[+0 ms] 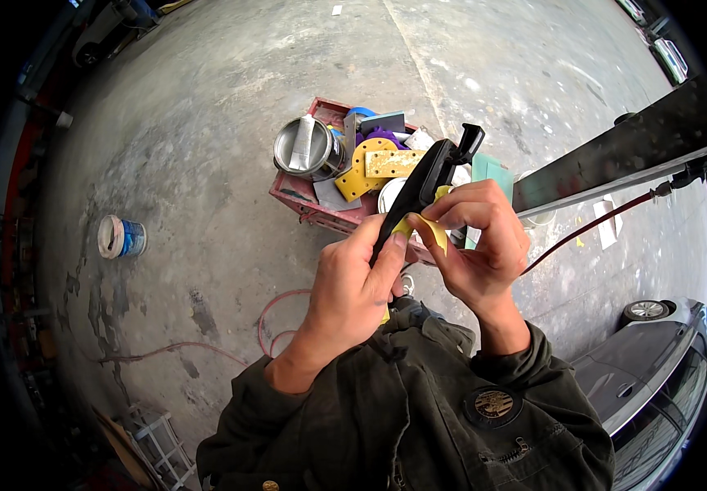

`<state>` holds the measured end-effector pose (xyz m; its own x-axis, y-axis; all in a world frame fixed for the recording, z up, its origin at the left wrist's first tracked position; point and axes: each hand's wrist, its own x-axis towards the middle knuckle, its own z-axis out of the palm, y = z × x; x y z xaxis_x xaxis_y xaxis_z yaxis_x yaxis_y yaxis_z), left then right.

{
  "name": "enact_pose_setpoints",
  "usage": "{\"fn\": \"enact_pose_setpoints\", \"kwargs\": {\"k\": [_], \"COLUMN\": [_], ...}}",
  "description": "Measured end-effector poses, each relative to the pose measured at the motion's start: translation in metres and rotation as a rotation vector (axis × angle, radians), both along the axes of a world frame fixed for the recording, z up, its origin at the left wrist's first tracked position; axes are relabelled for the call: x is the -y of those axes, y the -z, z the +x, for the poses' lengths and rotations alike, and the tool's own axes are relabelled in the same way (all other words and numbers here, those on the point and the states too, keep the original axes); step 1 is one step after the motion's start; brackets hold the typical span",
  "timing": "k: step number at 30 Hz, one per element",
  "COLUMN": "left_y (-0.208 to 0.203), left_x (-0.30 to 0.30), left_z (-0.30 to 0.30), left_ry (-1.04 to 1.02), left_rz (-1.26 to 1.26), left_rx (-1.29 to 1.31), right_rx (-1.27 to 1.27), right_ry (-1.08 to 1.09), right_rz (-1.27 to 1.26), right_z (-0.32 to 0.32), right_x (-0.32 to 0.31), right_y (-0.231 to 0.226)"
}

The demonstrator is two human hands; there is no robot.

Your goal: The person applies yellow masking tape to a black plastic car part, then wipes it with a white cloth. The person moves through a workshop and enters a paint booth, placing the part on a table and handling a spray gun and tape.

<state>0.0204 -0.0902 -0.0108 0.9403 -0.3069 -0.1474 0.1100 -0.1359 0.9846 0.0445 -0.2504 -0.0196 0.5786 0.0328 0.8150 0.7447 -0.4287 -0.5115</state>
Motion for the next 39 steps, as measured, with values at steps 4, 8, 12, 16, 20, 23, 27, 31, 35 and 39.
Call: {"fn": "enact_pose_setpoints", "kwargs": {"k": [4, 8, 12, 16, 20, 23, 27, 31, 35, 39], "left_y": [0.000, 0.000, -0.002, 0.002, 0.001, -0.004, -0.003, -0.003, -0.002, -0.006], "left_x": [0.001, 0.002, 0.002, 0.002, 0.002, 0.004, 0.006, 0.007, 0.007, 0.008], "left_z": [0.000, 0.003, 0.006, 0.008, 0.007, 0.006, 0.006, 0.005, 0.005, 0.006], "left_ry": [-0.009, -0.017, -0.004, -0.020, -0.014, -0.012, 0.005, 0.011, 0.018, 0.020], "left_rz": [0.035, 0.057, 0.043, 0.035, 0.035, 0.031, 0.063, 0.059, 0.061, 0.043], "left_rx": [0.017, 0.022, 0.021, 0.017, 0.011, 0.008, 0.013, 0.008, -0.001, -0.023], "right_rx": [0.000, 0.002, 0.021, -0.010, 0.002, 0.009, -0.082, -0.116, -0.101, -0.112], "right_ry": [0.001, 0.005, 0.017, 0.022, 0.025, 0.057, 0.130, 0.118, 0.136, 0.128], "right_rz": [-0.023, -0.020, -0.018, -0.064, -0.078, -0.087, -0.046, -0.051, -0.032, -0.052], "right_z": [0.000, -0.001, 0.000, -0.006, -0.011, -0.014, -0.021, -0.023, -0.020, -0.020], "right_x": [0.001, 0.000, 0.000, 0.004, 0.006, 0.005, 0.006, 0.006, 0.005, 0.006], "right_y": [0.000, 0.001, 0.002, -0.001, 0.002, 0.000, -0.003, -0.006, -0.005, -0.007]}}
